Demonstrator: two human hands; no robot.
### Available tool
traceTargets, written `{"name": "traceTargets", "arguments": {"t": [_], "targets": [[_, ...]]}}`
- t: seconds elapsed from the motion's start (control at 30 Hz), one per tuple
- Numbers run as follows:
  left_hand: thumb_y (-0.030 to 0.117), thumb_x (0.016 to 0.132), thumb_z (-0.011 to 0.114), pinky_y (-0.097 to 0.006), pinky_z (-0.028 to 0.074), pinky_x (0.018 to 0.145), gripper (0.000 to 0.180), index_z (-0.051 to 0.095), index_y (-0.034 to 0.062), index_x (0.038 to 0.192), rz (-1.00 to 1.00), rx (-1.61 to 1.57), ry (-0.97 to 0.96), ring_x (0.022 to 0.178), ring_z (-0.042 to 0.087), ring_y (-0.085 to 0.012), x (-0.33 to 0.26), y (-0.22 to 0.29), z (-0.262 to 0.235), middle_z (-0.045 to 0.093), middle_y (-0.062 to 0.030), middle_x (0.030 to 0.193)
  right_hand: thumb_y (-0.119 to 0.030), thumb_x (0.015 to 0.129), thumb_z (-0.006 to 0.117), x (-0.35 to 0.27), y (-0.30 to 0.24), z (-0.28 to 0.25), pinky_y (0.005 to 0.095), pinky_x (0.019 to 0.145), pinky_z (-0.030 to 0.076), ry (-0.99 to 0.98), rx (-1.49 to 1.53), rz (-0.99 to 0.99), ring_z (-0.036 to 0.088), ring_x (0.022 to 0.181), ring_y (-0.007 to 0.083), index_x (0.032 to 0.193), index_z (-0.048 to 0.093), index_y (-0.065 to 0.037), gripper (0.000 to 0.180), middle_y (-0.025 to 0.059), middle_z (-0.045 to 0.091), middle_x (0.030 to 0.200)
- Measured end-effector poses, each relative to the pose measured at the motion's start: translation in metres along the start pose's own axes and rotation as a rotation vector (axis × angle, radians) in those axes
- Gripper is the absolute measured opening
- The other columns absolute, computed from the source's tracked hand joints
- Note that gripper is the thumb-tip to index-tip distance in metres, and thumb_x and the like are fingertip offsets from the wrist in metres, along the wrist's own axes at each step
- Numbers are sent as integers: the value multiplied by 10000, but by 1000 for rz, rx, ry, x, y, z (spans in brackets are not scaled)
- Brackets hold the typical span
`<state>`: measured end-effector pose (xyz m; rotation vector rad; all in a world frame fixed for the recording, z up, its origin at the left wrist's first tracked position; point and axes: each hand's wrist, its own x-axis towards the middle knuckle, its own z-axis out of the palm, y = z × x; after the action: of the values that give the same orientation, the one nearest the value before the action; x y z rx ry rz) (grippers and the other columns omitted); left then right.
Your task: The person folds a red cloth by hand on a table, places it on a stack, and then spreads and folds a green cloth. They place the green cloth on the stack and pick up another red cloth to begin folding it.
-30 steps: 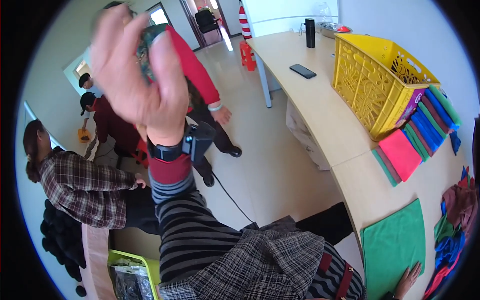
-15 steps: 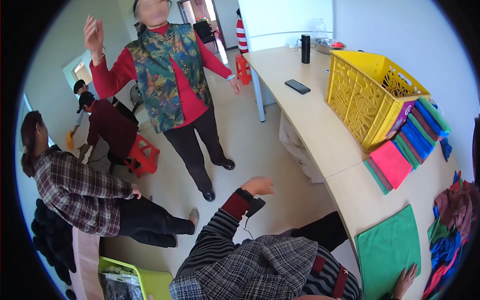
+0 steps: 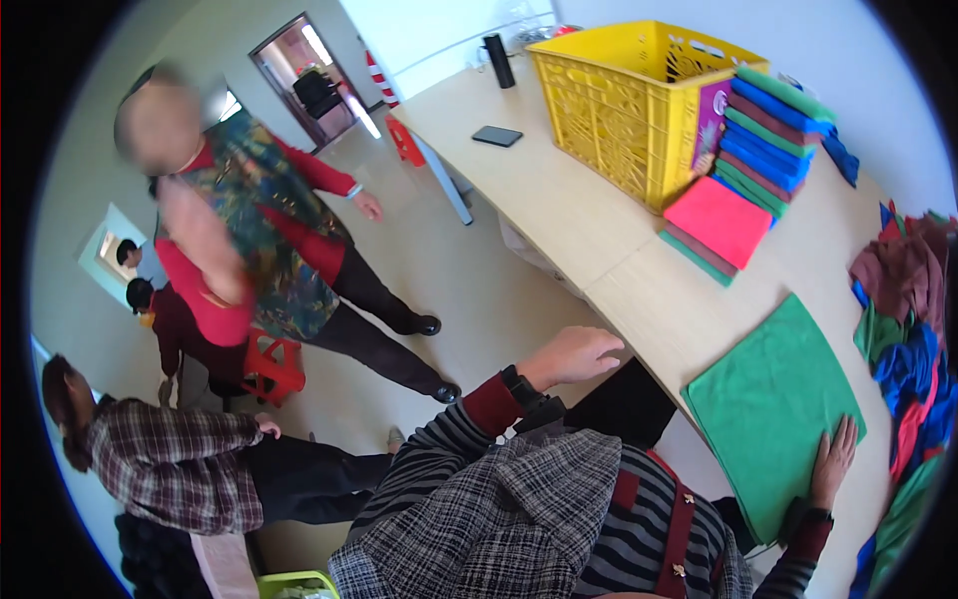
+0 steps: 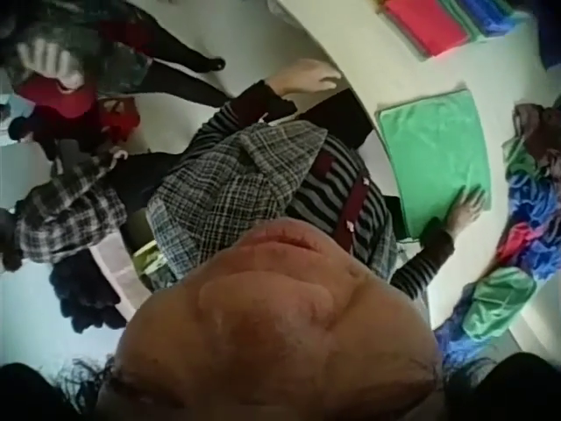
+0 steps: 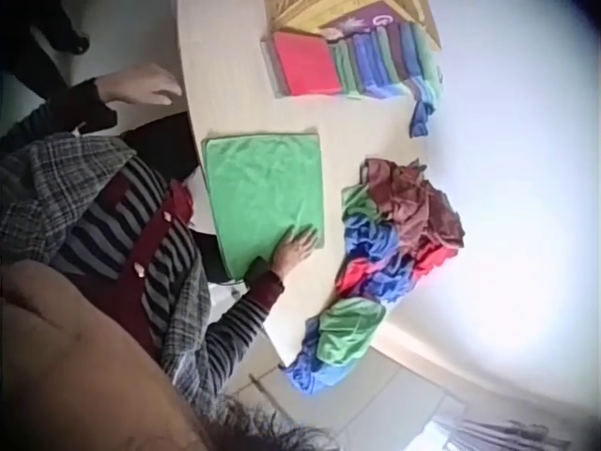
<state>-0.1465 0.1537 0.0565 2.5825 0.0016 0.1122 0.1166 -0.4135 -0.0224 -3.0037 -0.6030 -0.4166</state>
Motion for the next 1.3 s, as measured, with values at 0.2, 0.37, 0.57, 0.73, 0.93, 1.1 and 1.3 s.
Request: {"name": "traceTargets", "arguments": {"t": [0.2, 0.37, 0.57, 0.73, 0.93, 1.1, 1.3], "targets": [[247, 925, 661, -459, 536, 891, 310, 701, 54, 1164, 101, 21, -132, 1033, 669, -359, 21, 20, 39, 710, -157, 1113, -305, 1037, 520, -8, -12, -8, 466, 1237, 234, -3, 30, 54, 289, 1514, 366, 1555, 381, -32, 601, 196, 364, 1610], [153, 898, 714, -414, 563, 741, 169, 726, 45, 1028, 260, -64, 35, 837, 706, -351, 40, 48, 34, 727, -164, 924, -305, 1015, 568, 8, -36, -24, 466, 1204, 305, 81, 77, 23, 377, 1462, 380, 1515, 450, -49, 574, 209, 443, 1555], [110, 910, 697, -420, 564, 753, 125, 723, 28, 1001, 411, -168, 79, 850, 702, -332, 85, 104, 26, 719, -146, 937, -428, 1033, 510, 8, -36, -30, 486, 1232, 242, 7, 8, 99, 320, 1500, 358, 1554, 395, -90, 631, 173, 381, 1603], [143, 936, 682, -404, 540, 922, 222, 702, 28, 1125, 621, -96, 35, 1077, 666, -342, 151, 116, 58, 694, -166, 1160, -479, 1030, 503, 5, -33, -48, 519, 1231, 237, -119, -26, 127, 302, 1509, 381, 1578, 358, -111, 676, 168, 348, 1626], [385, 1003, 590, -489, 301, 1197, 559, 494, 85, 1466, 711, 284, -118, 1454, 376, -349, 190, 117, 104, 431, -161, 1554, -582, 1033, 416, 6, -77, -64, 518, 1244, 210, -199, -111, 220, 252, 1530, 398, 1584, 338, -87, 744, 183, 327, 1636], [498, 1022, 523, -552, 195, 1242, 682, 377, 119, 1570, 658, 363, -153, 1535, 261, -321, 183, 110, 122, 308, -143, 1650, -586, 1044, 385, 3, -84, -50, 526, 1245, 205, -203, -55, 174, 242, 1532, 409, 1592, 318, -79, 749, 198, 302, 1645], [466, 1024, 529, -547, 186, 1242, 669, 367, 121, 1574, 577, 388, -118, 1535, 260, -321, 164, 106, 117, 301, -131, 1656, -591, 1037, 395, 22, -86, -46, 526, 1244, 205, -171, -7, 79, 248, 1533, 395, 1595, 318, -91, 754, 194, 295, 1648]]}}
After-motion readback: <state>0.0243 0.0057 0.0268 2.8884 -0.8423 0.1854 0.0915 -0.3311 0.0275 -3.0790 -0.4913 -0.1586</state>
